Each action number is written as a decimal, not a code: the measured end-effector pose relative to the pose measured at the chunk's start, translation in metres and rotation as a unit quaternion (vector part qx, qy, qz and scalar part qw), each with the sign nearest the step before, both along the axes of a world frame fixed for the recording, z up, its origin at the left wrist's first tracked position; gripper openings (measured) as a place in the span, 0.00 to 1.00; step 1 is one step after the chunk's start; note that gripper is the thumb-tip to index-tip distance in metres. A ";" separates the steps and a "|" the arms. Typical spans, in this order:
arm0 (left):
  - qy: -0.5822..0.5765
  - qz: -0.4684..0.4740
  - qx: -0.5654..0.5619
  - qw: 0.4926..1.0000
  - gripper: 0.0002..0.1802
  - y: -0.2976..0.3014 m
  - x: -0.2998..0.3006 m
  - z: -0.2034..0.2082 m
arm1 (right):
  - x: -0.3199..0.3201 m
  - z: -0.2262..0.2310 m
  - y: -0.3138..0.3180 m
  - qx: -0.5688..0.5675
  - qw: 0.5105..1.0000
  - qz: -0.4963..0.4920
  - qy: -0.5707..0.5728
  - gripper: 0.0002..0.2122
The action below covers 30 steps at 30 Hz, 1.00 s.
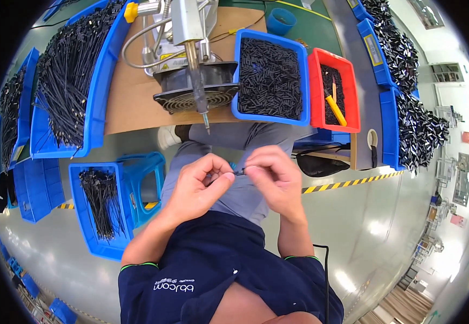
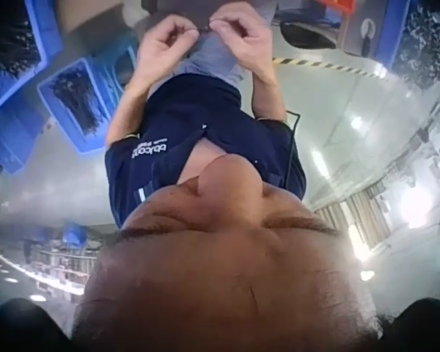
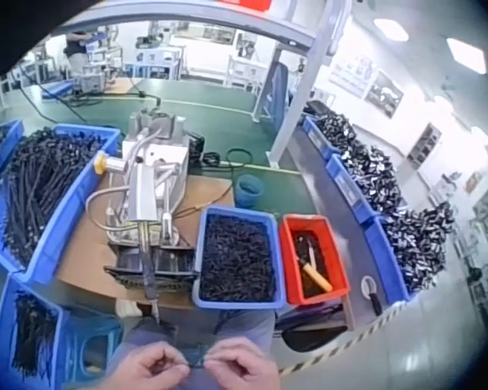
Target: The person assembles electronic wire harnesses by attaching plastic connectors to cables by hand, then uses a heating tool to secure the components.
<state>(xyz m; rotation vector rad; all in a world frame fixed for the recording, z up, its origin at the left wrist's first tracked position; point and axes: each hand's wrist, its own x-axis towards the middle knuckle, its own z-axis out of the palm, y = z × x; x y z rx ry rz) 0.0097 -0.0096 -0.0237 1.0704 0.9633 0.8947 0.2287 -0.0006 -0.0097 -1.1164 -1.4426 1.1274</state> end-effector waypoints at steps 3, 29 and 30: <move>-0.004 -0.007 -0.016 1.000 0.05 -0.002 -0.002 0.002 | 0.028 0.009 0.018 0.131 0.977 -0.166 -0.029 0.03; 0.120 0.089 0.224 0.963 0.14 0.014 0.000 0.006 | -0.007 -0.020 0.009 -0.024 0.999 0.025 0.008 0.10; 0.120 0.088 0.223 0.963 0.14 0.014 0.000 0.005 | -0.008 -0.022 0.008 -0.024 0.999 0.025 0.008 0.10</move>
